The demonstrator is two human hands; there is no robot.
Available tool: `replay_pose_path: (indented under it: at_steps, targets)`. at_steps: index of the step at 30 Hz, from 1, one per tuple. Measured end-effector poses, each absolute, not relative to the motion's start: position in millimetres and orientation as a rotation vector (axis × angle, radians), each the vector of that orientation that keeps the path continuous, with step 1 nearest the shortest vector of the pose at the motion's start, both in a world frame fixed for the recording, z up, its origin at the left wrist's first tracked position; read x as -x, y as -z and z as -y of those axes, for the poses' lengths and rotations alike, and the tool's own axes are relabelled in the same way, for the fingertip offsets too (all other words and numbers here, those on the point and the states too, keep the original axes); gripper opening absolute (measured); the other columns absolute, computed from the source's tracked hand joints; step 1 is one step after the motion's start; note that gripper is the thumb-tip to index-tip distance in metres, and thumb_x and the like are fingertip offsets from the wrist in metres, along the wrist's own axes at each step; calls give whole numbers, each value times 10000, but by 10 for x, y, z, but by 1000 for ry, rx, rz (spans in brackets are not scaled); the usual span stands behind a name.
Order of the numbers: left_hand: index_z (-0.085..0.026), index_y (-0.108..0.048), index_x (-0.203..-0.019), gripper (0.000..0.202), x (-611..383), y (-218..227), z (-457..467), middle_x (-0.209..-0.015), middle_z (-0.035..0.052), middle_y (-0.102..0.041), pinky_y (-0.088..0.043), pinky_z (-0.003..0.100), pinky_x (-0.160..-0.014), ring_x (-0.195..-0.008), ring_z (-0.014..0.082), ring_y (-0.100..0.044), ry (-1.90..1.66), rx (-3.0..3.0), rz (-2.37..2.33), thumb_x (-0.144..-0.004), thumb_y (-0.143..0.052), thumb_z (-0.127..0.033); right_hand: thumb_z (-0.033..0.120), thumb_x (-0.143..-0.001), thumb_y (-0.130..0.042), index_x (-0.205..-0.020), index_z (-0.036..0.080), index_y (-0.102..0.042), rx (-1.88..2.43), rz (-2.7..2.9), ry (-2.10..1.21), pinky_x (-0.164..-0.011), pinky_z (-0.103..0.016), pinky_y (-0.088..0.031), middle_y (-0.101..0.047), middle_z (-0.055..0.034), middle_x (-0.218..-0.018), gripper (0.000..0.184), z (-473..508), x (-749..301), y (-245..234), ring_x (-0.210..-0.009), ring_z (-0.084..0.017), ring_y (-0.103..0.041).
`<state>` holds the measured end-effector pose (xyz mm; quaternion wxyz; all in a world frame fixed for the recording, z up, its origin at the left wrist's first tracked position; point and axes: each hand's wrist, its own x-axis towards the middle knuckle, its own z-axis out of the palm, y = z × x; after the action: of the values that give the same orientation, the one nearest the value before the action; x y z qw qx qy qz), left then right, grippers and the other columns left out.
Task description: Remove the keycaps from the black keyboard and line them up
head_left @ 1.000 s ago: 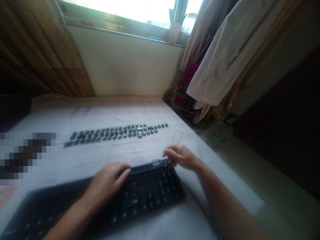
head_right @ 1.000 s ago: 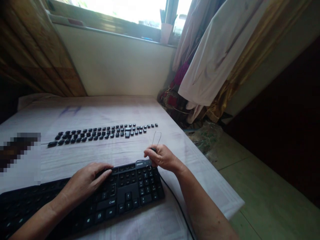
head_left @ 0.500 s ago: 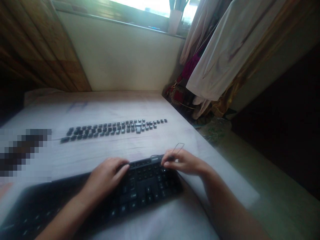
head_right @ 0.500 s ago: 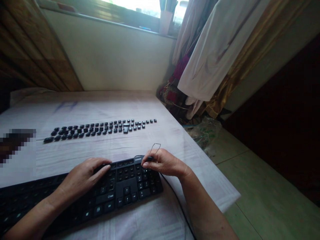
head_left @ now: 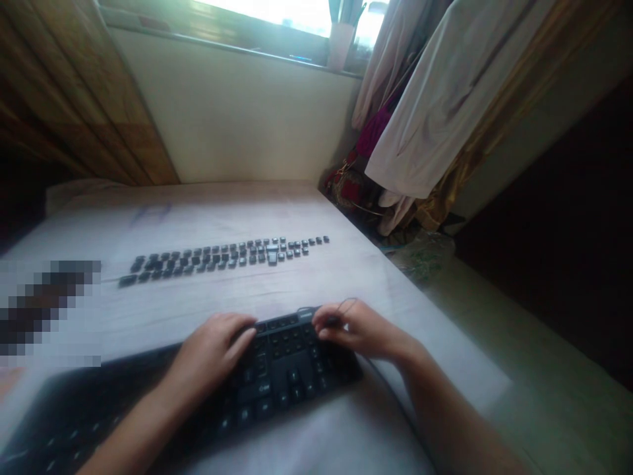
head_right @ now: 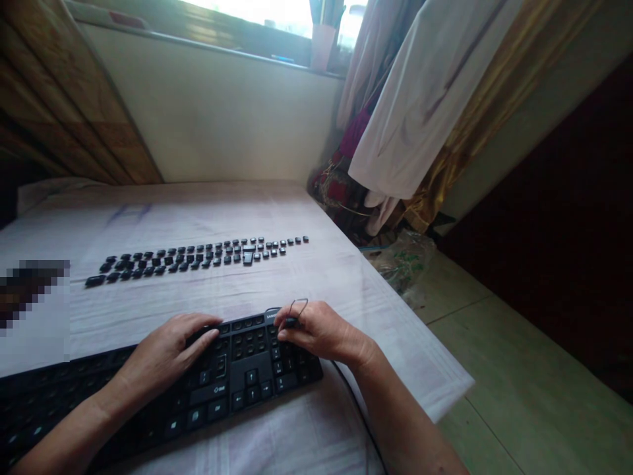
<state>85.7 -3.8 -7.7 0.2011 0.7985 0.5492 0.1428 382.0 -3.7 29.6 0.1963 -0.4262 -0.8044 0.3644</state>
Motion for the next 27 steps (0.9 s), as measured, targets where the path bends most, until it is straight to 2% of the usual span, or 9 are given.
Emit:
replay_pose_path:
  at_steps: [4, 9, 15, 22, 27]
  targets:
    - [-261, -707, -1105, 370, -853, 93, 25, -1126, 46, -736, -484, 406, -964, -1067, 249, -641, -397, -2243, -1493, -926, -439, -442, 203, -852, -660, -874, 195, -706, 1133, 2243, -955, -740, -272, -525, -735, -34, -829, 52, 56, -3846, -227, -769, -165, -682]
    - [-256, -714, -1091, 366, -859, 67, 24, -1116, 51, -740, -482, 416, -969, -1061, 254, -642, -374, -2237, -1481, -926, -440, -435, 243, -883, -629, -871, 196, -704, 1136, 2205, -895, -736, -283, -524, -730, -36, -817, 90, 68, -3867, -191, -768, -171, -682]
    - [-257, -707, -1081, 357, -854, 87, 34, -1104, 48, -740, -490, 415, -963, -1051, 250, -645, -412, -2254, -1477, -933, -440, -442, 275, -892, -622, -877, 189, -706, 1182, 2124, -976, -720, -274, -527, -730, -22, -796, 120, 75, -3886, -142, -755, -162, -677]
    - [-261, -698, -1086, 341, -867, 37, 29, -1109, 44, -737, -494, 411, -954, -1055, 253, -646, -359, -2252, -1479, -929, -444, -426, 506, -797, -728, -818, 182, -643, 1023, 1445, -1311, -602, -272, -575, -739, -25, -749, 336, 0, -3971, -48, -640, -149, -697]
    - [-244, -695, -1104, 335, -884, 3, 50, -1122, 56, -732, -491, 415, -963, -1075, 258, -642, -317, -2258, -1507, -934, -447, -390, 484, -756, -778, -795, 173, -654, 1005, 1380, -1317, -609, -272, -583, -742, -32, -736, 338, -4, -3885, -69, -637, -149, -701]
